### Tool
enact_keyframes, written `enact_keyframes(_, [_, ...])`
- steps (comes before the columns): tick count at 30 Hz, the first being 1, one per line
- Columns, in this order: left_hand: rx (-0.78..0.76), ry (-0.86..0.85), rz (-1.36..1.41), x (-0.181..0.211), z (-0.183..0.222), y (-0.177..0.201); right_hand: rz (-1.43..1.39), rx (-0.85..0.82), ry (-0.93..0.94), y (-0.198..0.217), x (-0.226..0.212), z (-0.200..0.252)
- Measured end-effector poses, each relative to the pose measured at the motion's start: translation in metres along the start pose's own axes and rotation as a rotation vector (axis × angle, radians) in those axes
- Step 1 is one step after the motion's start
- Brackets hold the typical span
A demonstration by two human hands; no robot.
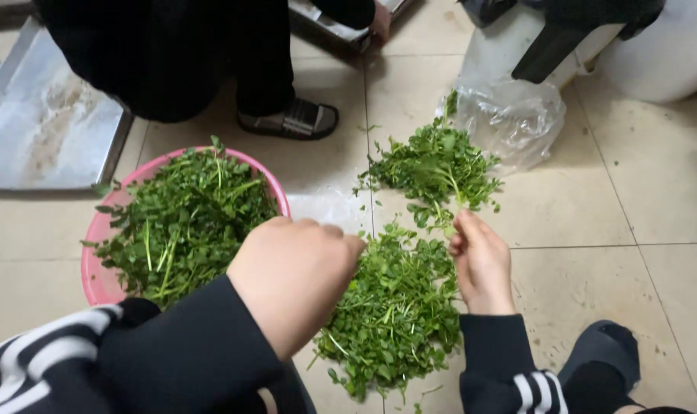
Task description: Sorting and cleaning green leafy vegetables by hand
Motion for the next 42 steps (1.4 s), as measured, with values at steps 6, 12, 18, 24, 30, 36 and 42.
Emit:
enact_keyframes(6, [0.203, 0.28, 0.615, -0.051, -0.033, 0.024, -0.236, -0.249, 0.156, -0.079, -0.067, 0.072])
enact_keyframes(12, [0.282, 0.461, 0.936, -0.086, -0.046, 0.001, -0.222, -0.347, 0.176, -0.11, -0.07, 0.099])
enact_keyframes(18, [0.294, 0.511, 0.988, -0.086, -0.043, 0.0, -0.203, -0.461, 0.2, -0.122, -0.08, 0.114])
enact_keyframes(24, [0.263, 0.427, 0.979, -0.072, -0.043, 0.005, -0.151, -0.415, 0.15, -0.118, -0.07, 0.109])
enact_keyframes(30, [0.318, 0.345, 0.775, -0.083, -0.039, 0.006, 0.294, -0.408, 0.118, -0.117, -0.053, 0.092])
enact_keyframes(36, [0.178, 0.572, 0.451, -0.133, -0.01, 0.026, 0.897, -0.614, 0.356, -0.104, -0.029, 0.053])
enact_keyframes(42, [-0.308, 0.982, 0.011, -0.25, 0.08, -0.015, 1.413, -0.836, -0.003, -0.041, 0.013, 0.031])
Point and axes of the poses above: each hand's wrist, its own z-axis away from the middle knuckle, its own y-axis out of the back of the hand, x = y × z, the point moved 10 cm from there along -z, towards the middle knuckle, and after that the axes turned 11 degrees about z, right-handed, at the moved point
